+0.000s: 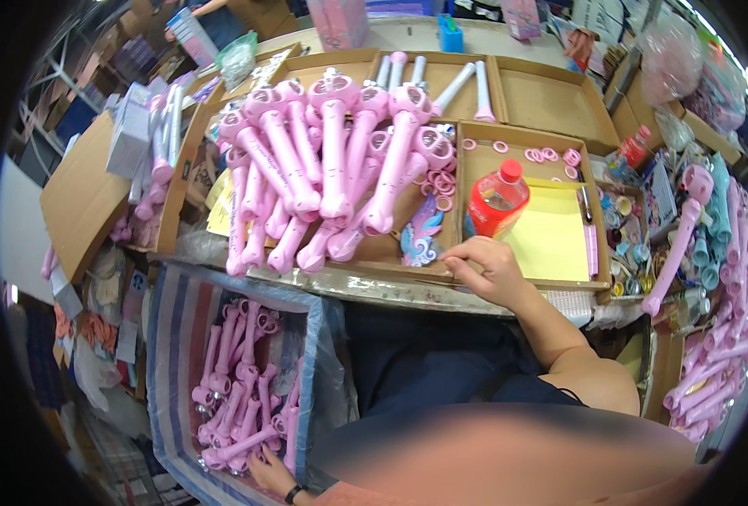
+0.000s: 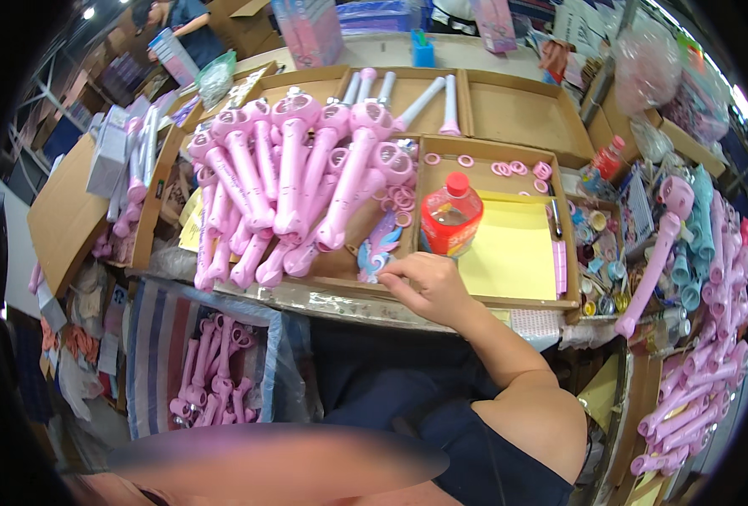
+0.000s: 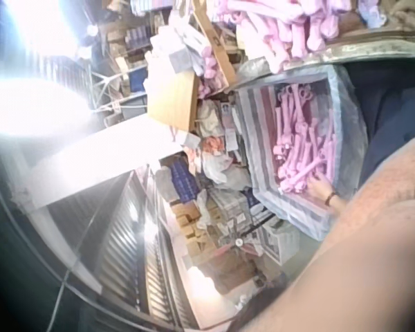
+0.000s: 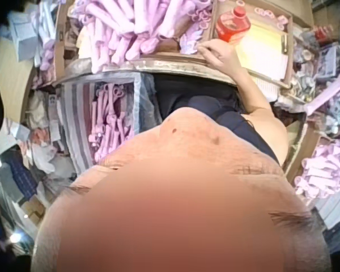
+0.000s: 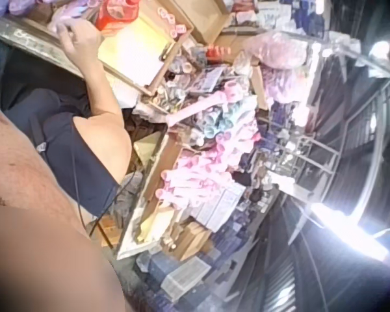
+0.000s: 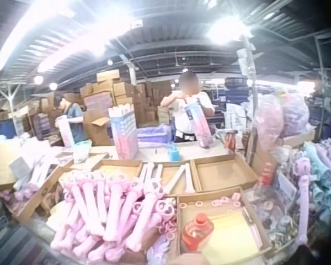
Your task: The person assembles pink plastic magic wands by inserting a small metal pin into the wand head, attaching a decorative wing piece, and wiping the wand with a cloth. They handle multiple wands one at a time, placing finished units into a bin.
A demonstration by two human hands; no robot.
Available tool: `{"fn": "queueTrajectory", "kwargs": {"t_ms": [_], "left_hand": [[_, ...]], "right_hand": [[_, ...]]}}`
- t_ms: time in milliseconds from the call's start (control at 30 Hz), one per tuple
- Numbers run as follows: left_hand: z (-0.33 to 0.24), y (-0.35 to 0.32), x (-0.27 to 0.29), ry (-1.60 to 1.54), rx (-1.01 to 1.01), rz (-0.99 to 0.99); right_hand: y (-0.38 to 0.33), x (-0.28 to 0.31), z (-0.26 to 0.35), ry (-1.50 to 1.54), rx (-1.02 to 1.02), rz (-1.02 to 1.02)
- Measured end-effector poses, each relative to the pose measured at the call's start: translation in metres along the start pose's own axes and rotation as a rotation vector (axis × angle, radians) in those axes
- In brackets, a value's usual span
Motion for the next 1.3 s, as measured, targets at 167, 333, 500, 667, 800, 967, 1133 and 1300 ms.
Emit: {"fn": "queueTrajectory", "kwargs": {"t_ms": [167,333,500,667,800,967,1133,1300], "left_hand": [[-0.195,0.078,0.014,-0.445,-0.588,-0.128],[-0.392,0.069,0.068,-0.664,-1.215,-0.071],[-0.502,0.031,0.107,-0.726,-1.687,0.013],[-0.550,0.024,0.111,-0.740,-1.745,-0.019],[-0.574,0.032,0.110,-0.829,-1.700,-0.092],[-0.595,0.046,0.124,-1.095,-1.547,-0.171],[-0.624,0.055,0.151,-0.987,-1.500,-0.018],[-0.650,0.058,0.171,-0.875,-1.728,0.106]], "right_hand": [[-0.022,0.045,-0.032,-0.115,0.040,-0.265],[-0.037,0.065,-0.061,-0.216,0.060,-0.330],[-0.064,0.080,-0.098,-0.287,-0.208,-0.326],[-0.084,0.094,-0.124,-0.445,-0.296,-0.303],[-0.090,0.094,-0.134,-0.483,-0.267,-0.309],[-0.090,0.090,-0.138,-0.489,-0.277,-0.275],[-0.089,0.091,-0.136,-0.507,-0.306,-0.252],[-0.087,0.089,-0.134,-0.555,-0.313,-0.246]]}}
Point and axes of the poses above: each hand's wrist, its own y-axis towards the middle knuckle, its own x-axis out of the back of the hand, z = x × y, the point moved 2 cm from there along y, towards the middle knuckle, and after that the axes turned 11 degrees about -x, right-handed, at the moved point
